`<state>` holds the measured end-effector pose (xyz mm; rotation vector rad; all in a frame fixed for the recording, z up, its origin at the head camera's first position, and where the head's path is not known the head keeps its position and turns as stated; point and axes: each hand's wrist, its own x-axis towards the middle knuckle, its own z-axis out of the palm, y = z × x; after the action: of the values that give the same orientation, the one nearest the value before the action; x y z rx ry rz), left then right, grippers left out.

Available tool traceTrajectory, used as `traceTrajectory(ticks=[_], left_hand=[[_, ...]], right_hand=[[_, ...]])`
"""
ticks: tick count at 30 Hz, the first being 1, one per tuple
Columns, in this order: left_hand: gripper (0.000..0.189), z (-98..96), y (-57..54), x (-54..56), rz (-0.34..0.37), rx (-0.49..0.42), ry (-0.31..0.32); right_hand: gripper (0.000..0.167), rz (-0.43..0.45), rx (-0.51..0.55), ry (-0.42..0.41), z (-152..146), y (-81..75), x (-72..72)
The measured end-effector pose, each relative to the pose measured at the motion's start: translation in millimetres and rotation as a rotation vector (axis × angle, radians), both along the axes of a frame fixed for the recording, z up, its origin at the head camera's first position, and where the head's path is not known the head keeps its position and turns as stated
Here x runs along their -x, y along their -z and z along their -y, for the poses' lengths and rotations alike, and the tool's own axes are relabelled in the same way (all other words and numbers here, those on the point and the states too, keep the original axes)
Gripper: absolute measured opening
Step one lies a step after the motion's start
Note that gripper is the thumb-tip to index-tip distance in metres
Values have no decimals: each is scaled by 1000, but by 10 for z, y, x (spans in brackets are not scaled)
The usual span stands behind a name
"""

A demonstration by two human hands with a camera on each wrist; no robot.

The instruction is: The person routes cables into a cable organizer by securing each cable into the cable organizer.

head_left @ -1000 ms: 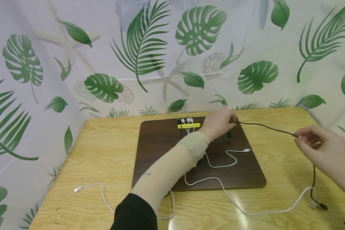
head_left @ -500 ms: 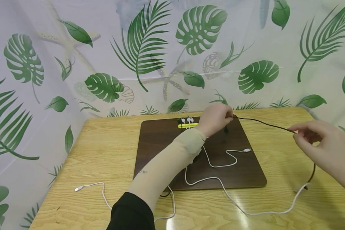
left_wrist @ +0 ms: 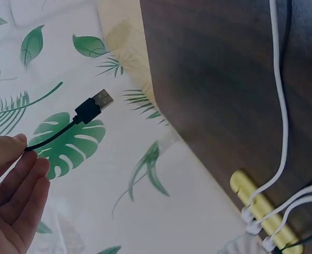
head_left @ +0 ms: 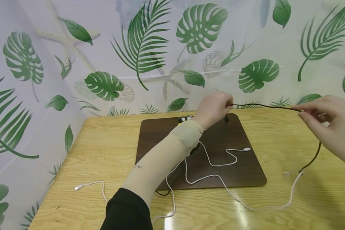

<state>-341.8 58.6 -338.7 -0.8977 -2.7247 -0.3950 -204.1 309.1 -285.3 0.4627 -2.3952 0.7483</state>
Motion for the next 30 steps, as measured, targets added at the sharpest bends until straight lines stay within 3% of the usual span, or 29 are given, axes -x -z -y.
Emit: traceTrajectory(ticks=[8,16,23,30], left_hand=[[17,78,-196,43,-87,39,-8],[19,245,-284,75,-162,55,-41],[20,362,-257,105,-172,83,-20],[17,468,-94,178,-214,113,-39]], right_hand=[[20,13,-31,50,49,-223,78],[22,68,-133,46,86,-191,93],[18,128,-168,-7,184,-94,95],[22,166,-219,-81,313,67,153]])
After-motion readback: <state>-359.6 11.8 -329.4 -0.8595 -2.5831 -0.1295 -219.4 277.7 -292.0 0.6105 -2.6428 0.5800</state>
